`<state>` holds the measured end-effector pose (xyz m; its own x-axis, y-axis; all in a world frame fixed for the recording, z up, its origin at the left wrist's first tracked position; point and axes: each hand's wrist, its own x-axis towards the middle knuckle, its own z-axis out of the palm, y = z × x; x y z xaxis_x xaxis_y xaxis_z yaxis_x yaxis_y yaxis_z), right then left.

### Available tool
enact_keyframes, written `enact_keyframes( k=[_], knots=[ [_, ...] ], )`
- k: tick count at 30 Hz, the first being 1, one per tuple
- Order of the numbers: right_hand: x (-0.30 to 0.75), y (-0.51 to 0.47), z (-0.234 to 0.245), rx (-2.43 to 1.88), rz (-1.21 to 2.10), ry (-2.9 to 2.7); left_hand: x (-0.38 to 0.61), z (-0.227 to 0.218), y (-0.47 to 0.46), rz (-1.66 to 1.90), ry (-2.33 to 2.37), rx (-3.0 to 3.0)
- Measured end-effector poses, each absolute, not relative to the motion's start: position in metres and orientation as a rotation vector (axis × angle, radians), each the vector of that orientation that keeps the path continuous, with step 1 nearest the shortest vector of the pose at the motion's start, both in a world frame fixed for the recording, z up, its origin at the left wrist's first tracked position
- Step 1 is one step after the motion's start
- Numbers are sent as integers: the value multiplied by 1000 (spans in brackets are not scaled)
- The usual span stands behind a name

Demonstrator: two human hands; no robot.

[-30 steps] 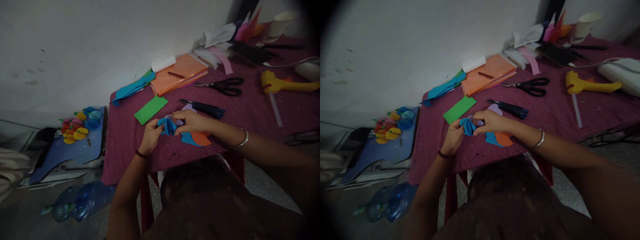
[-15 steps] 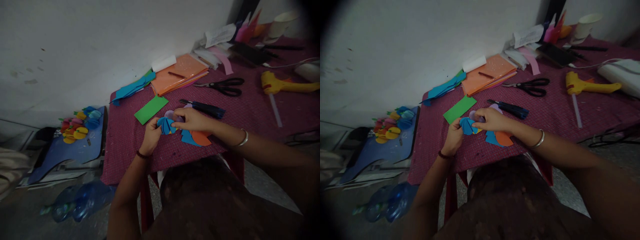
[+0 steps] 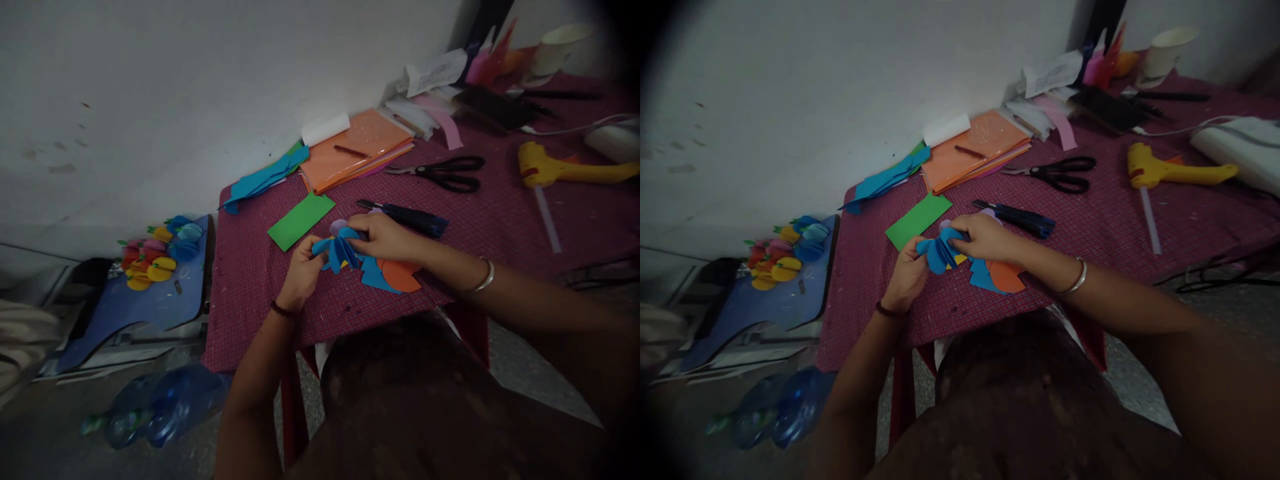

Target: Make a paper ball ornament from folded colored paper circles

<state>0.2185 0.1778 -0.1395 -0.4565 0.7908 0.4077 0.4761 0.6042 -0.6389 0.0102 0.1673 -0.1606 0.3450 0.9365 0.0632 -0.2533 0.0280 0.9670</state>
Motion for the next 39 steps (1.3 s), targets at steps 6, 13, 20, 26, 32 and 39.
enact_keyframes(
  k=[6,13,20,26,32,39],
  knots=[
    [220,178,-138,-987,543,-2098,14,-156,168,1042,738,1060],
    [225,179,-132,-1052,587,-2032,8,-152,172,1094,741,973],
    [224,178,-134,-1030,648,-1984,11,-158,174,1143,758,956],
    [227,178,-131,-1005,717,-1884,-4,-141,181,1185,878,812],
    [233,185,-130,-1060,738,-1820,-49,-120,170,860,1028,1206],
    [231,185,-132,-1043,725,-1819,-55,-117,112,407,1468,2262]
  ],
)
